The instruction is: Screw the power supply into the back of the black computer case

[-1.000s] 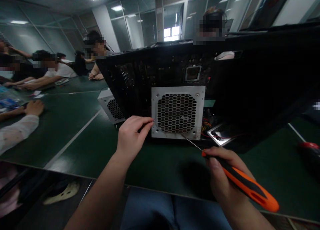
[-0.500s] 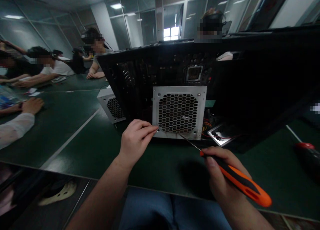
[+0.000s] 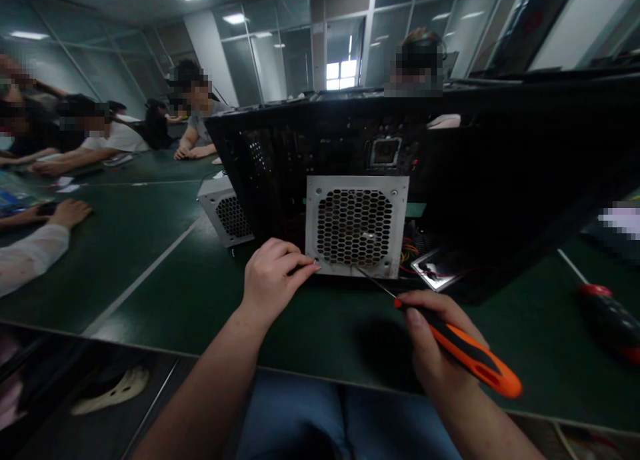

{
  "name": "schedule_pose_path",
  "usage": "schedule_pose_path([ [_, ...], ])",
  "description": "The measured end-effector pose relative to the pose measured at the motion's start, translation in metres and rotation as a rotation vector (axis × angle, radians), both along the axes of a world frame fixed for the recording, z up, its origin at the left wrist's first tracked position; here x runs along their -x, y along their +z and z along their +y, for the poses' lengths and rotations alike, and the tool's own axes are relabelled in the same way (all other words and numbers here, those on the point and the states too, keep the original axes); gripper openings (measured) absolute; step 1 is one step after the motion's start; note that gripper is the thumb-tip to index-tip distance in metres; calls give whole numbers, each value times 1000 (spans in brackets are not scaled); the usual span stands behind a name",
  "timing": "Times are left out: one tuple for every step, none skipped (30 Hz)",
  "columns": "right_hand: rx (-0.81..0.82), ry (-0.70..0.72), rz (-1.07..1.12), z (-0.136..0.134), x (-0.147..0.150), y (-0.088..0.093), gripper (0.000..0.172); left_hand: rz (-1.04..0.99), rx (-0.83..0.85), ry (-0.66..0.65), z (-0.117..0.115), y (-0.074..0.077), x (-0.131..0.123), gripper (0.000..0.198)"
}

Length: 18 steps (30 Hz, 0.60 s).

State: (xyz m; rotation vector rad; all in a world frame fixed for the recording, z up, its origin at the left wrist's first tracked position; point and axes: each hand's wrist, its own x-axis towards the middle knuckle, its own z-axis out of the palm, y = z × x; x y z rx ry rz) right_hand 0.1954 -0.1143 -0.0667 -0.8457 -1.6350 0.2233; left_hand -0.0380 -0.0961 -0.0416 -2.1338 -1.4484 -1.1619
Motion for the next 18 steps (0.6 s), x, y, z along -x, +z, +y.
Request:
schedule_pose_path([
  [-1,-2,0,0,0,0,9,-6,1,3,0,0,0,16],
  [-1,-3,0,0,0,0,9,-12,2,6,0,0,0,15],
  [-1,-4,0,0,0,0,9,-18,2,8,0,0,-1,15],
  [-1,-5,-2,0,0,0,9,-24,2,10,0,0,-1,16],
  [0,-5,-3,0,0,0,9,-29,3,12,0,0,-2,16],
  [0,-6,-4,1,0,0,9,-34,4,16,0,0,-2,16],
  [0,-8,-4,1,0,0,9,-39,6,23,0,-1,-3,16],
  [0,-9,-4,1,0,0,9,-45,8,30,0,-1,-3,17],
  [0,-10,-5,0,0,0,9,-49,8,38,0,-1,-4,17],
  [0,-12,-5,0,1,0,9,-54,5,46,1,-2,-5,18],
  [2,-13,-6,0,1,0,9,-60,0,53,1,-3,-5,19],
  [2,-14,-6,0,1,1,9,-66,-3,58,1,-3,-6,19],
  [2,-15,-5,-1,1,1,9,-75,-2,64,2,-4,-6,20],
  [1,-15,-5,-1,0,1,9,-87,2,71,2,-4,-7,20],
  [0,-16,-4,-1,0,1,9,-104,13,78,2,-5,-8,20],
  [-1,-15,-3,-1,0,0,9,-123,29,86,2,-5,-8,20],
  [-1,-15,-2,-1,0,0,9,-143,46,94,2,-5,-9,20],
  [-1,-16,0,-1,0,-1,9,-160,65,101,2,-5,-10,20],
])
